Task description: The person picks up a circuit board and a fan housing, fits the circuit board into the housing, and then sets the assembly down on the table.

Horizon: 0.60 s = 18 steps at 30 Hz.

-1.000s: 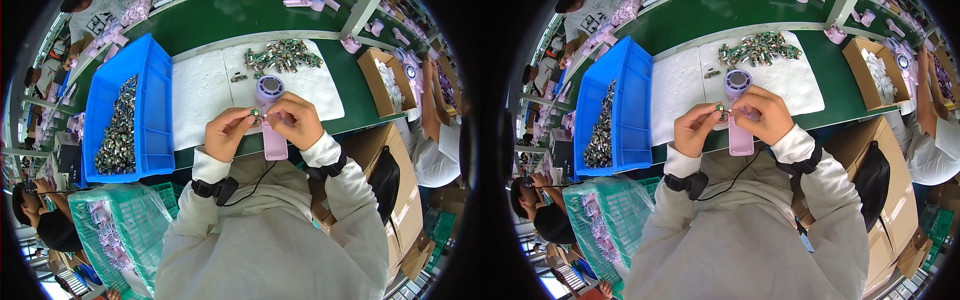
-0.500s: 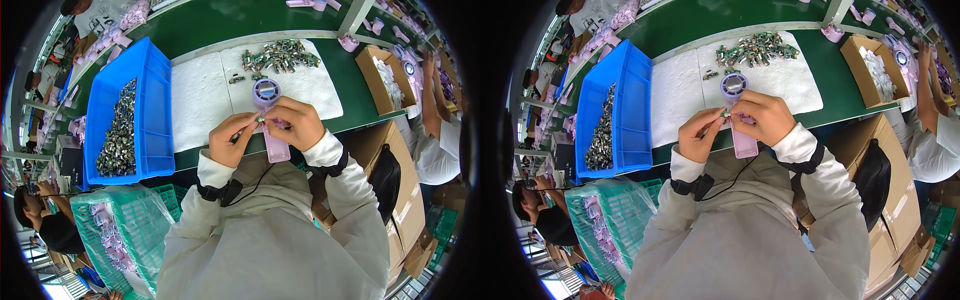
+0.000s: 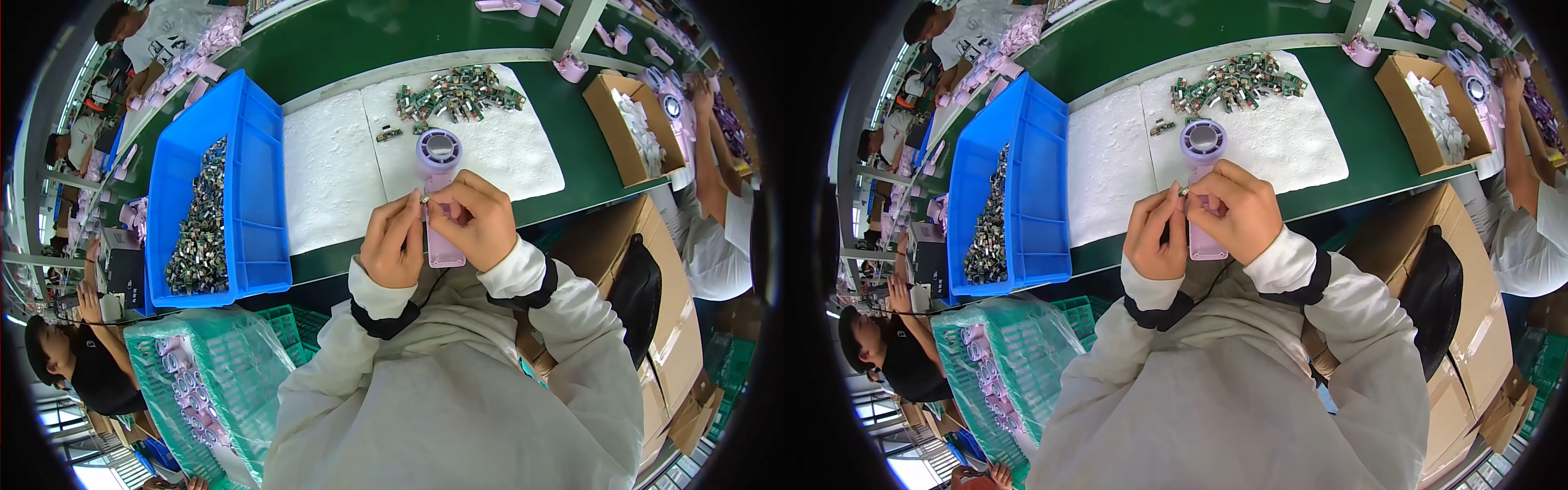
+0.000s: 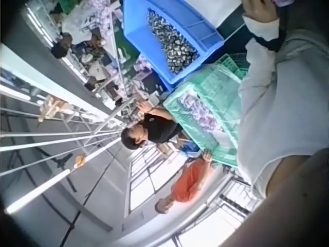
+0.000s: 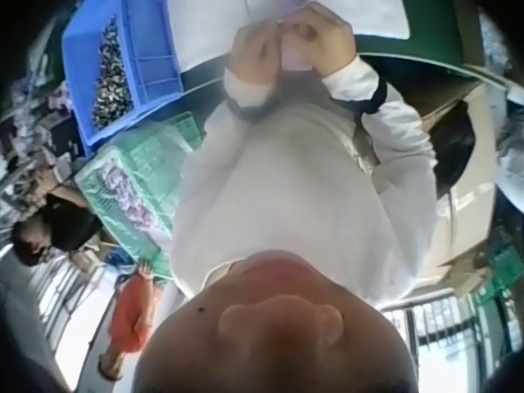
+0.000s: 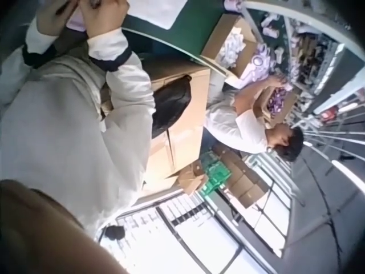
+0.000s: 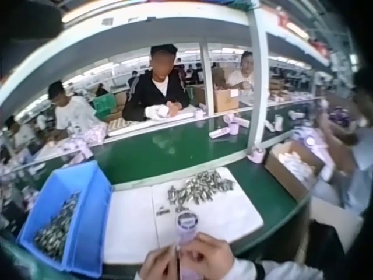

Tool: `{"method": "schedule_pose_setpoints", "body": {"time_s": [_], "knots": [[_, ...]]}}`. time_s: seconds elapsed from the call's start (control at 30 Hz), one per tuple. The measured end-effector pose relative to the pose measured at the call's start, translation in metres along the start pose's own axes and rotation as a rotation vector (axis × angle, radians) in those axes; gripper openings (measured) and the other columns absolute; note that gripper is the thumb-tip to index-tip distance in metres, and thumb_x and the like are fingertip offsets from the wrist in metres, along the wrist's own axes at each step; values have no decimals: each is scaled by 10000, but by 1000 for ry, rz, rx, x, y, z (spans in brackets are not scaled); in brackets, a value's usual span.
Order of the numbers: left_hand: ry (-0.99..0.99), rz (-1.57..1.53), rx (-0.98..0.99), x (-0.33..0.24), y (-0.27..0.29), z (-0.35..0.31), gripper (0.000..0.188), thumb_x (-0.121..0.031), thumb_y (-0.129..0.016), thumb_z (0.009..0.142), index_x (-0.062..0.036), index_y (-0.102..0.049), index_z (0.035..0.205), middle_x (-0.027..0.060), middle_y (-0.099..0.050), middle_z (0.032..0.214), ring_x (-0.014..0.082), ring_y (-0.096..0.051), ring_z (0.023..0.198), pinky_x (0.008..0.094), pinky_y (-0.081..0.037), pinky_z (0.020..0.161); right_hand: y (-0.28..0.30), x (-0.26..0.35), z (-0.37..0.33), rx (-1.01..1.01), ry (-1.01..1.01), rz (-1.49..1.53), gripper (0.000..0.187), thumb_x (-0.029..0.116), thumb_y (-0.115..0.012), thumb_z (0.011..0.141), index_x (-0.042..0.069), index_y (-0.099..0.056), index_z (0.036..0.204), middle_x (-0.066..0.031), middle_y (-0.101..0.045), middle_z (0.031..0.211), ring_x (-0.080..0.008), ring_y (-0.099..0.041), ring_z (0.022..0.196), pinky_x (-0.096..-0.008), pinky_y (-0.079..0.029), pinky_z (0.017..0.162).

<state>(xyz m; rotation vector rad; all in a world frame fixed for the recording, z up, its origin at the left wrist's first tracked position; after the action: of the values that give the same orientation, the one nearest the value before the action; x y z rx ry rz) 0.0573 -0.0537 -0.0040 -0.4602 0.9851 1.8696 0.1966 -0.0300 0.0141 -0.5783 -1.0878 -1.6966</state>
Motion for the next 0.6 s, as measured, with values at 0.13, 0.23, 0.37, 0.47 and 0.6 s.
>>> {"method": "schedule_pose_setpoints", "body": {"time_s": [0.13, 0.23, 0.37, 0.47, 0.6], "knots": [[-67, 89, -30, -7, 1, -2, 360, 97, -635, 886, 30, -653, 1239, 178, -635, 1116, 277, -689, 937, 321, -563, 771, 3, 1, -3, -43, -36, 54, 106, -25, -728, 779, -27, -682, 874, -60, -510, 716, -127, -473, 564, -262, -403, 523], [-159, 166, -1, -15, -1, 0, 402, 121, -662, 840, 52, -643, 1236, 198, -629, 1114, 313, -690, 957, 345, -580, 768, 5, 0, -3, -55, -53, 66, 102, -18, -729, 781, -26, -675, 867, -63, -516, 714, -136, -491, 564, -266, -414, 524], [-180, 202, 25, -17, -2, 5, 369, 109, -636, 883, 47, -644, 1247, 184, -622, 1141, 296, -688, 959, 334, -569, 814, 7, -4, -3, -69, -88, 73, 97, -5, -732, 785, -19, -672, 860, -63, -524, 712, -143, -508, 564, -272, -424, 524], [-169, 202, 52, -21, -5, 12, 369, 101, -647, 880, 37, -651, 1243, 187, -637, 1093, 304, -690, 948, 318, -564, 807, 10, -7, -4, -108, -115, 98, 111, -24, -741, 780, -28, -692, 880, -48, -509, 702, -114, -474, 576, -257, -398, 527], [22, 55, 95, -14, -2, 26, 359, 74, -658, 887, 7, -659, 1239, 175, -651, 1089, 274, -698, 963, 319, -572, 807, 16, -12, -1, -123, -134, 114, 105, -9, -751, 784, -14, -704, 878, -42, -511, 700, -108, -486, 593, -251, -411, 541]]}}
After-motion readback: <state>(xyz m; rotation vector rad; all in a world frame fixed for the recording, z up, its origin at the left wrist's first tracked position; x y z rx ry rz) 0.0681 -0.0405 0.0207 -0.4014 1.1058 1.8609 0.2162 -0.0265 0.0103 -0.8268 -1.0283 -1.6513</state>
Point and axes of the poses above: each hand's wrist, its own z-axis towards the middle knuckle, its own y-axis out of the back of the hand, x = y × z, the point moved 8 cm from there along z, towards the middle knuckle
